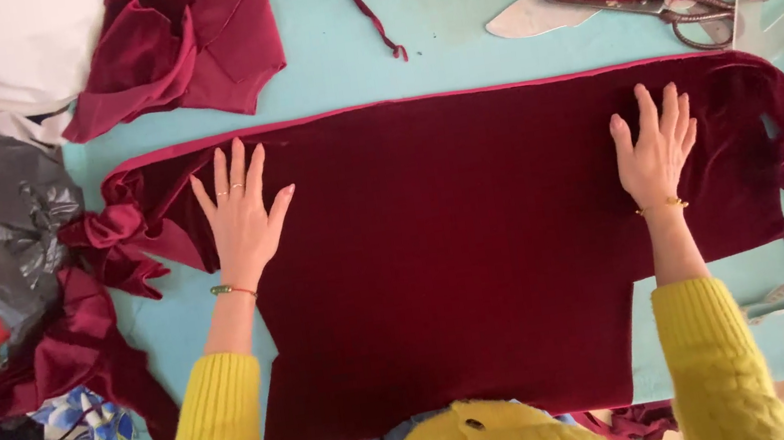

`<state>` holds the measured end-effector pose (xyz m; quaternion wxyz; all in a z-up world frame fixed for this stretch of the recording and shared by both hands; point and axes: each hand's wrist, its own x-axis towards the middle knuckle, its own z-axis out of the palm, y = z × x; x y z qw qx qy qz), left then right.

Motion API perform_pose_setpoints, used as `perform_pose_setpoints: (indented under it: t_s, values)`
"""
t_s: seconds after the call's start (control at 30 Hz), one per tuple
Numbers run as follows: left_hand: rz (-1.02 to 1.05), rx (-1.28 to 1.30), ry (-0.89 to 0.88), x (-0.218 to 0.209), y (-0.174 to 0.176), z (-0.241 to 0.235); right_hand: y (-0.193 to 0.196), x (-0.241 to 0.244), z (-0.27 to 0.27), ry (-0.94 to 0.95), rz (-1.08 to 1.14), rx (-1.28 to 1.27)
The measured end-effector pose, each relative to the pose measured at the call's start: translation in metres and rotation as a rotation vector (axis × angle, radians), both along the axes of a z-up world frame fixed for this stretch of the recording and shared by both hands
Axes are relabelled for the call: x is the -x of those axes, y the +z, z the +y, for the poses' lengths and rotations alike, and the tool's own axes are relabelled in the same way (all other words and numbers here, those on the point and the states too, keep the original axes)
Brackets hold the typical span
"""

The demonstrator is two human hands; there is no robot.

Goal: Measuring, marking, and cutting pattern pieces from velvet fabric using tailor scissors and a ruler.

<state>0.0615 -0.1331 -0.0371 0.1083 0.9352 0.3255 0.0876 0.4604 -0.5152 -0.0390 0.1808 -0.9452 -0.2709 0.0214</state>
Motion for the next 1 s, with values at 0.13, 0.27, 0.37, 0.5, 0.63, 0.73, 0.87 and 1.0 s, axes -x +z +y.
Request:
perform_pose_setpoints:
  t_s: [0.13,0.27,0.37,0.5,0.63,0.73,0.87,1.0]
  values:
    - [-0.027,-0.155,0.004,0.015,-0.002,0.008,0.003,-0.011,-0.005,-0.106,0.056,0.005]
    - [-0.032,-0.107,-0.045,0.029,-0.003,0.037,-0.002,-0.027,-0.009,-0.113,0.063,0.021]
    - [-0.015,-0.113,-0.069,0.028,-0.004,0.050,-0.014,-0.048,-0.007,-0.053,-0.102,-0.009]
    - [-0.014,-0.077,0.035,0.021,-0.014,0.066,0.003,-0.079,0.028,0.108,-0.289,-0.066]
    - [0.013,-0.100,0.045,0.012,-0.016,0.086,0.039,-0.117,0.085,0.251,-0.428,-0.028]
    - [0.039,-0.026,0.074,0.009,-0.020,0.103,0.045,-0.160,0.116,0.267,-0.586,0.071]
    - [-0.018,0.098,0.093,0.000,-0.013,0.111,-0.011,-0.245,0.123,0.225,-0.864,0.230]
    - [-0.042,-0.187,0.053,0.004,-0.028,0.127,-0.052,-0.302,0.123,0.157,-0.914,0.360]
